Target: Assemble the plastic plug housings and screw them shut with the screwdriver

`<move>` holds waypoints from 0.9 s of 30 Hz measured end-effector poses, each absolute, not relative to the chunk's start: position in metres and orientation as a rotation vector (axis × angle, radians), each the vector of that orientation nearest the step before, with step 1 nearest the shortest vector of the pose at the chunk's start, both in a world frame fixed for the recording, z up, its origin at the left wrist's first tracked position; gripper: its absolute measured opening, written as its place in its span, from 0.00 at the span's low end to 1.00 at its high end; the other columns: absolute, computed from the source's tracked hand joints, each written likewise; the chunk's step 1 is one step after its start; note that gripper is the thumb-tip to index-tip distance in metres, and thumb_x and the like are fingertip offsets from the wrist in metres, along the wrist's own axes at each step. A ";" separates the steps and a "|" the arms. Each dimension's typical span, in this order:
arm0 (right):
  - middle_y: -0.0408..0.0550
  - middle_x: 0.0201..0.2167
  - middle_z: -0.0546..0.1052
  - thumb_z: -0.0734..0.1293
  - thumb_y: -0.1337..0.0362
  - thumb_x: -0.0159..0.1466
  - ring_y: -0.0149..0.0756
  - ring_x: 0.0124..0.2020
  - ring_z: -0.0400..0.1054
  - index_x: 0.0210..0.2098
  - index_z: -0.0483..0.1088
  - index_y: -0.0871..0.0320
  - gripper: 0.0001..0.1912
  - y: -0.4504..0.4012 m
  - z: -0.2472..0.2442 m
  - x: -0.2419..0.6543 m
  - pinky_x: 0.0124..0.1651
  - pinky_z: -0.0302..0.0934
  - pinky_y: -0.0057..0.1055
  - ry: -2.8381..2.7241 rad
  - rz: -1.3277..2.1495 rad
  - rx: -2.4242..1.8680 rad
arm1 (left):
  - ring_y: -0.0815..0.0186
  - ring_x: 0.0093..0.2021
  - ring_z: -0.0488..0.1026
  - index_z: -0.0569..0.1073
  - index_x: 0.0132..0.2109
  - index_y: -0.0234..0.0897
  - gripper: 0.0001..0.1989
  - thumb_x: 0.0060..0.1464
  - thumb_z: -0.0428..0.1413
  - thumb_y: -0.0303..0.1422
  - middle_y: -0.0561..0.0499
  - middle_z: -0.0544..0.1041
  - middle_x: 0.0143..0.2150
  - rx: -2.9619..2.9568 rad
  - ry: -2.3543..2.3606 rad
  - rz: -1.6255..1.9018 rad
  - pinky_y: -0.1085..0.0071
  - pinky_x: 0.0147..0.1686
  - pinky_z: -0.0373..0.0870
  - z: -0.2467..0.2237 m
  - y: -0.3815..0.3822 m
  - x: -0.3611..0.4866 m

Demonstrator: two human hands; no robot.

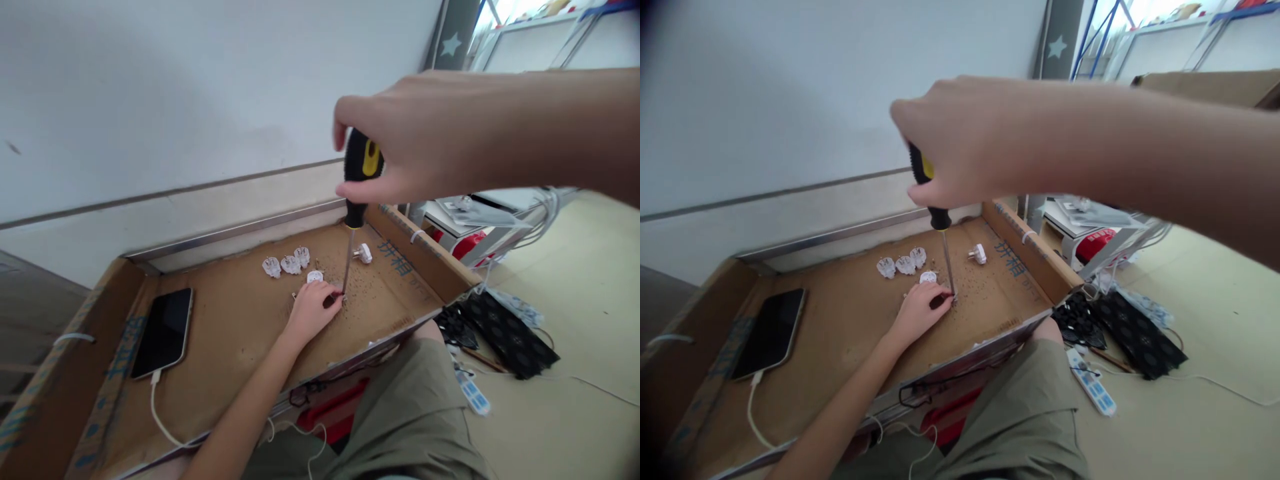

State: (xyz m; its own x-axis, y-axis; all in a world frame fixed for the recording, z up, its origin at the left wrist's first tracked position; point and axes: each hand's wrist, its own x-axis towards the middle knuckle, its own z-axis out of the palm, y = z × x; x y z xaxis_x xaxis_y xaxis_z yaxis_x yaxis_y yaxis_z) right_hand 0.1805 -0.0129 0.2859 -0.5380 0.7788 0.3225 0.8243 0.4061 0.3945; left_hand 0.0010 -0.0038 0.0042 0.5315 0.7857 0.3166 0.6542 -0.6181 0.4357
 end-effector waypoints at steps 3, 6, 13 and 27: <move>0.38 0.31 0.68 0.61 0.48 0.52 0.25 0.21 0.59 0.52 0.57 0.41 0.28 -0.015 0.293 0.175 0.25 0.53 0.26 -2.712 -0.374 -1.497 | 0.63 0.40 0.71 0.74 0.37 0.39 0.06 0.56 0.53 0.33 0.51 0.77 0.36 2.519 1.197 0.713 0.65 0.43 0.64 0.003 -0.003 0.000; 0.39 0.25 0.68 0.60 0.47 0.52 0.26 0.19 0.58 0.47 0.62 0.42 0.23 -0.020 0.294 0.171 0.24 0.51 0.27 -2.696 -0.418 -1.548 | 0.63 0.40 0.71 0.74 0.37 0.39 0.06 0.56 0.53 0.33 0.51 0.77 0.36 2.522 1.183 0.717 0.65 0.42 0.64 0.003 -0.002 0.000; 0.46 0.33 0.66 0.52 0.44 0.60 0.34 0.29 0.63 0.42 0.62 0.53 0.23 -0.018 0.286 0.164 0.28 0.54 0.29 -2.577 -0.891 -1.394 | 0.63 0.39 0.71 0.74 0.36 0.39 0.06 0.55 0.55 0.35 0.51 0.76 0.35 2.525 1.175 0.723 0.65 0.42 0.64 0.004 -0.002 -0.001; 0.47 0.26 0.64 0.51 0.34 0.55 0.38 0.29 0.64 0.41 0.66 0.53 0.33 -0.008 0.288 0.183 0.29 0.57 0.33 -2.514 -0.885 -1.587 | 0.63 0.40 0.72 0.74 0.36 0.39 0.05 0.55 0.54 0.33 0.52 0.77 0.36 2.509 1.184 0.723 0.65 0.43 0.64 0.004 -0.002 -0.001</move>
State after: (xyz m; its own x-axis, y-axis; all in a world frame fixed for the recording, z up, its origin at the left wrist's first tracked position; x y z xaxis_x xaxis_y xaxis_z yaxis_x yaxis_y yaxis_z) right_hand 0.1830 -0.0079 0.2875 -0.4759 0.8179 0.3235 0.8402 0.3140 0.4422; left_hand -0.0008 -0.0024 0.0038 0.5404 0.7777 0.3211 0.6407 -0.6278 0.4420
